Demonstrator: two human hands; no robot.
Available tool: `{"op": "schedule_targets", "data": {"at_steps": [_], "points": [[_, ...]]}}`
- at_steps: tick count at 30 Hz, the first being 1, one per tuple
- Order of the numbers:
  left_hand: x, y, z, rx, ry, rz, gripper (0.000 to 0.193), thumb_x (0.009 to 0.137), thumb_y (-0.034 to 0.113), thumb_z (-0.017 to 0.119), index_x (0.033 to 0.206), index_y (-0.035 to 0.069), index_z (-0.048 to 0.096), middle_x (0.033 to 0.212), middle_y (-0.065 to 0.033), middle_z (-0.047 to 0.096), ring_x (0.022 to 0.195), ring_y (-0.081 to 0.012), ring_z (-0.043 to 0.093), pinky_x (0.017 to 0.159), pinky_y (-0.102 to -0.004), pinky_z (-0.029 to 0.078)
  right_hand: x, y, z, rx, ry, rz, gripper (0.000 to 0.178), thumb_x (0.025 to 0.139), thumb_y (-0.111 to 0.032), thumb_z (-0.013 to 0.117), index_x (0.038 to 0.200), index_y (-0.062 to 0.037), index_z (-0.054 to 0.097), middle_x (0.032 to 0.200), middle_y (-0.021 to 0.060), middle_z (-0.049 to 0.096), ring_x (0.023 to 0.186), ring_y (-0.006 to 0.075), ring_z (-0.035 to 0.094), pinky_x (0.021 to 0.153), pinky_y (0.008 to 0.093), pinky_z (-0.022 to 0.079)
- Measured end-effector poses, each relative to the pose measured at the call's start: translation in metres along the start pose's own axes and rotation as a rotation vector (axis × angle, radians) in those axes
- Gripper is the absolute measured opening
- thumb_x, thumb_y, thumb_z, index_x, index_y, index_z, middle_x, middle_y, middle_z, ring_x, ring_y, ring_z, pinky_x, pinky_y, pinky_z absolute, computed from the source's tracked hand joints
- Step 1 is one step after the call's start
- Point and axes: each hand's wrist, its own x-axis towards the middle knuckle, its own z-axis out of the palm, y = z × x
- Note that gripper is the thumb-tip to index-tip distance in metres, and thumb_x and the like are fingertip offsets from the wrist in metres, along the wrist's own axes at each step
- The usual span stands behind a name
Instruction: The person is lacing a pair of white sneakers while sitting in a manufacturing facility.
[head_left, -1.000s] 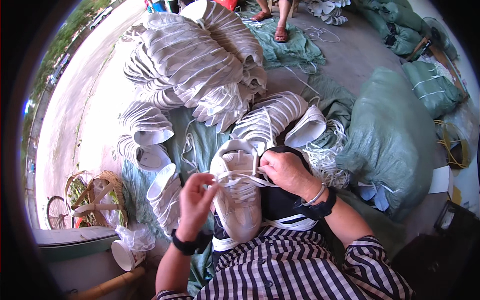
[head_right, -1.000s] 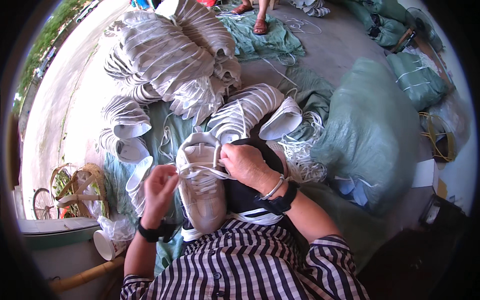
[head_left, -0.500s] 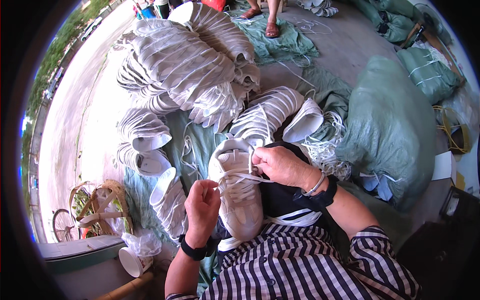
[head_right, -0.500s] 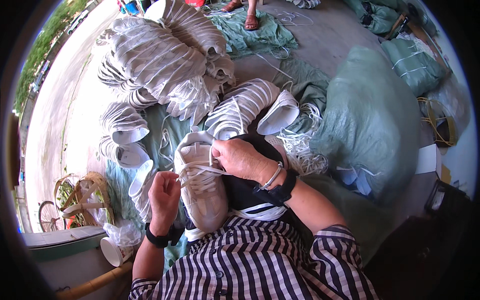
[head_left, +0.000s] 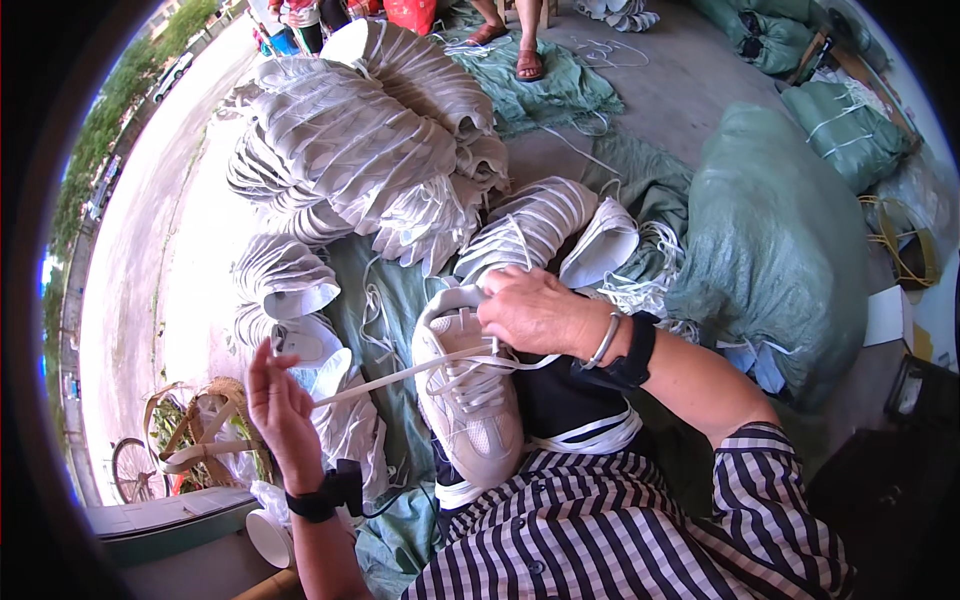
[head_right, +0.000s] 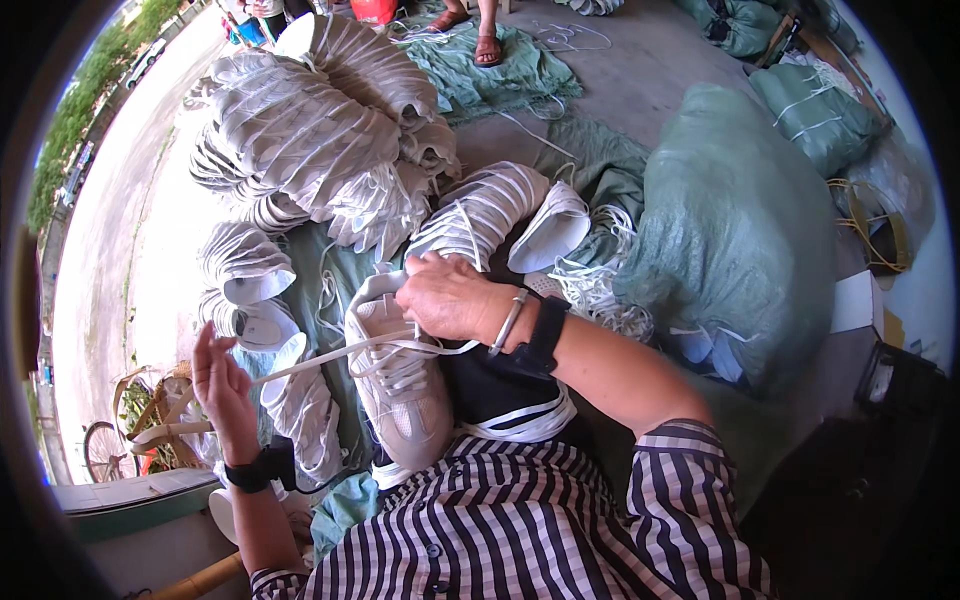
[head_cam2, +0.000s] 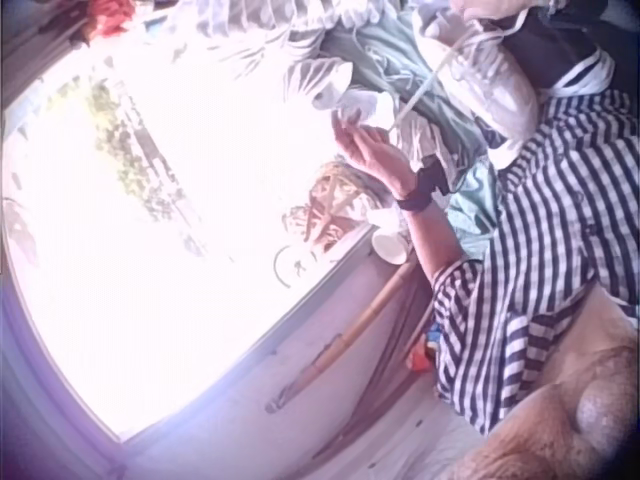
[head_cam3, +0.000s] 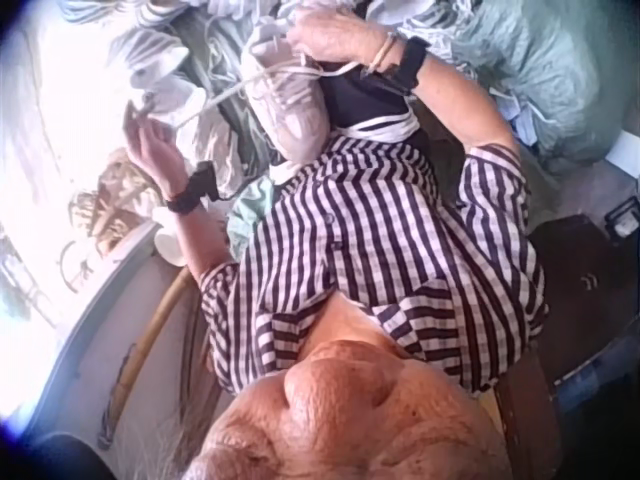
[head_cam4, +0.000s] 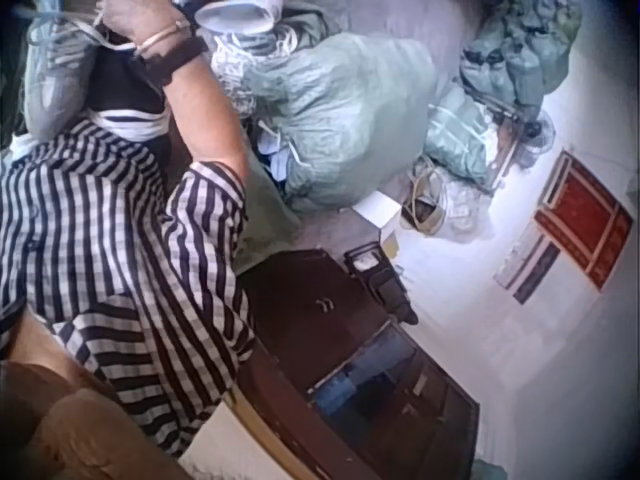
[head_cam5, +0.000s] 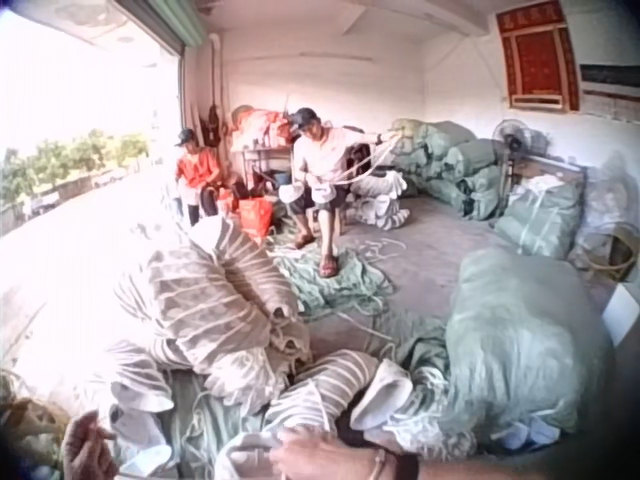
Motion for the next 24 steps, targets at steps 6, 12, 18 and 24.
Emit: {"op": "schedule_targets", "data": {"at_steps": [6, 12, 18, 24], "points": [[0.009, -0.012, 0.012, -0.033, 0.063, -0.01, 0.043, 0.094, 0.012, 0.052, 0.135, 0.007, 0.04, 0.105, -0.0098, 0.064, 0.052, 0.002, 0.029, 0.042, -0.0135, 0.026, 0.021, 0.001, 0.014, 0.171, -0.161, 0.095, 0.009, 0.072, -0.009, 0.059, 0.07, -0.0024, 0.064, 0.084, 0.017, 0.06, 0.086, 0.0314, 0.059, 0.078, 0.0396, 0.047], [-0.027, -0.043, 0.057, 0.077, -0.327, -0.31, 0.033, 0.092, 0.008, 0.052, 0.124, -0.001, 0.048, 0.1, -0.0097, 0.065, 0.083, -0.0117, 0.06, 0.078, -0.0253, 0.047, 0.04, 0.005, 0.029, 0.265, -0.11, 0.136, 0.009, 0.074, -0.007, 0.059, 0.07, -0.0008, 0.065, 0.066, 0.0132, 0.063, 0.067, 0.0259, 0.063, 0.066, 0.0355, 0.049], [-0.031, -0.041, 0.074, 0.135, -0.394, -0.476, 0.02, 0.095, 0.012, 0.051, 0.106, -0.003, 0.058, 0.084, -0.0018, 0.063, 0.072, -0.0062, 0.056, 0.063, -0.0191, 0.045, 0.057, 0.078, -0.009, 0.87, 0.764, 0.477, 0.014, 0.082, -0.015, 0.064, 0.077, -0.0013, 0.064, 0.067, -0.0026, 0.059, 0.06, 0.0043, 0.051, 0.055, 0.0229, 0.043], [-0.04, -0.053, 0.068, 0.218, -0.387, -0.323, 0.021, 0.093, 0.016, 0.057, 0.095, -0.003, 0.064, 0.08, 0.0009, 0.063, 0.068, -0.0025, 0.052, 0.062, -0.0166, 0.041, 0.036, 0.072, 0.025, 0.212, 0.741, 0.316, 0.018, 0.08, -0.012, 0.065, 0.09, 0.0021, 0.061, 0.079, 0.0112, 0.065, 0.071, 0.0186, 0.062, 0.066, 0.0311, 0.049]]}}
